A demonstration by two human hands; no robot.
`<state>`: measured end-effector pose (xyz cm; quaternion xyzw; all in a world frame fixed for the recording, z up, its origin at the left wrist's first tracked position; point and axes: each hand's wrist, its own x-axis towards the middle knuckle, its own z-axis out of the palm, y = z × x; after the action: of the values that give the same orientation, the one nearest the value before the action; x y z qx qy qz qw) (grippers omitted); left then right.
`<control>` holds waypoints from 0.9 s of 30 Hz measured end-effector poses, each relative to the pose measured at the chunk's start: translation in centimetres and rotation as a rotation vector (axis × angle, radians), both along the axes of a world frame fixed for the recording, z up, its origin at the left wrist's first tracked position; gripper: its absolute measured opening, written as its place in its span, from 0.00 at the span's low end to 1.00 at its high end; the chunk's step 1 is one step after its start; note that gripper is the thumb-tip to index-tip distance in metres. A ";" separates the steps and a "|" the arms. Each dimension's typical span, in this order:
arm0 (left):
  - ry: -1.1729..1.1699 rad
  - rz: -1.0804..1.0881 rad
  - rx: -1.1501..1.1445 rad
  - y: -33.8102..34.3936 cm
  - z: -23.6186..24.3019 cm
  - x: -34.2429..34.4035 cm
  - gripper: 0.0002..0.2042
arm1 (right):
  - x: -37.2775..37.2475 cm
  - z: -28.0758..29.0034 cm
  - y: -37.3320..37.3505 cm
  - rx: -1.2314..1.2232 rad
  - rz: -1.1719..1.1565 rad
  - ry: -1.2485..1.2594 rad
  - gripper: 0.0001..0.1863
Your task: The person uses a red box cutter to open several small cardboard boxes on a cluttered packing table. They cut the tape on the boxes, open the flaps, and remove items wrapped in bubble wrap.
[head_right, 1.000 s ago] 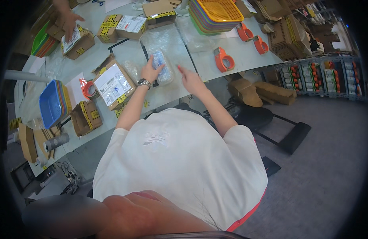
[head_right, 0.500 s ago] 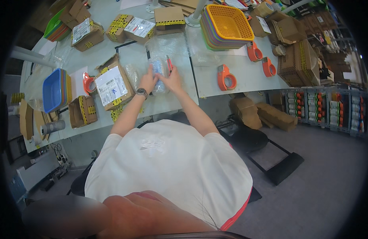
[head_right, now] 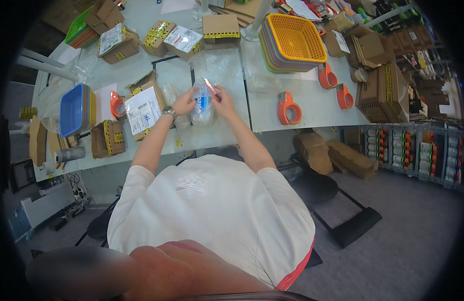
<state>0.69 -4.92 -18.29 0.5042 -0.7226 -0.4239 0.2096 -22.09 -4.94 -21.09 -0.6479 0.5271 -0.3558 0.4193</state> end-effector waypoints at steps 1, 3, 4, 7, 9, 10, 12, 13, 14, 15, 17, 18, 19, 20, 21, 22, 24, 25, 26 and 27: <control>0.057 0.028 0.062 0.2 0.3 0.2 0.30 | -0.1 -0.3 -0.2 0.037 -0.023 -0.023 0.26; -0.031 0.078 0.036 0.7 0.9 -0.1 0.30 | -0.1 -0.9 -0.1 -0.023 -0.029 -0.110 0.23; -0.178 0.101 -0.052 1.1 1.1 -0.9 0.30 | 0.0 -1.1 0.0 0.014 -0.067 -0.115 0.22; -0.460 0.249 -0.587 1.6 1.9 -3.3 0.26 | -0.3 -1.0 0.9 -0.023 -0.114 -0.038 0.18; -0.492 0.291 -0.711 1.5 2.1 -4.5 0.22 | -0.6 -0.2 1.4 -0.022 -0.225 0.015 0.18; -0.462 0.274 -0.610 1.4 2.0 -4.9 0.20 | -0.8 0.4 1.8 0.029 -0.301 0.064 0.17; -0.424 0.244 -0.519 1.0 1.6 -5.1 0.15 | -1.0 1.9 2.1 0.080 -0.298 0.076 0.18; -0.416 0.229 -0.527 0.8 1.2 -5.1 0.13 | -0.8 2.7 2.3 0.175 -0.322 0.109 0.18; -0.417 0.203 -0.497 0.8 0.9 -5.0 0.11 | -0.5 3.4 2.4 0.043 -0.297 0.117 0.18; -0.410 0.201 -0.546 0.5 0.5 -4.8 0.11 | -0.5 4.1 2.6 -0.029 -0.291 0.150 0.19; -0.406 0.168 -0.577 0.3 -0.2 -4.5 0.11 | 0.3 5.0 3.0 -0.217 -0.263 0.180 0.19; -0.398 0.163 -0.585 0.3 -0.5 -4.4 0.11 | 0.7 5.4 2.8 -0.343 -0.240 0.179 0.19; -0.380 0.158 -0.604 0.2 -0.6 -4.3 0.11 | 1.0 5.6 2.7 -0.476 -0.217 0.181 0.19; -0.348 0.156 -0.639 0.1 -0.7 -4.3 0.10 | 1.3 5.8 2.8 -0.424 -0.211 0.213 0.18; -0.344 0.164 -0.634 0.0 -0.8 -4.3 0.10 | 1.5 5.9 2.8 -0.374 -0.204 0.245 0.18; -0.330 0.178 -0.642 0.0 -0.8 -4.3 0.10 | 1.7 6.0 2.9 -0.324 -0.195 0.276 0.17; -0.319 0.200 -0.627 0.0 -0.9 -4.4 0.10 | 2.1 6.2 3.0 -0.295 -0.180 0.366 0.18; -0.325 0.205 -0.603 0.1 -0.9 -4.4 0.09 | 2.4 6.4 3.1 -0.278 -0.170 0.408 0.18; -0.332 0.211 -0.578 0.1 -1.0 -4.5 0.09 | 2.7 6.5 3.1 -0.269 -0.167 0.450 0.18; -0.327 0.223 -0.616 0.1 -1.1 -4.6 0.09 | 2.9 6.7 3.1 -0.259 -0.163 0.491 0.18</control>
<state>-3.88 -4.82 -19.40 0.5541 -0.7810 -0.0745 0.2783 -19.14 -1.79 -14.37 -0.7184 0.6133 -0.2851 0.1629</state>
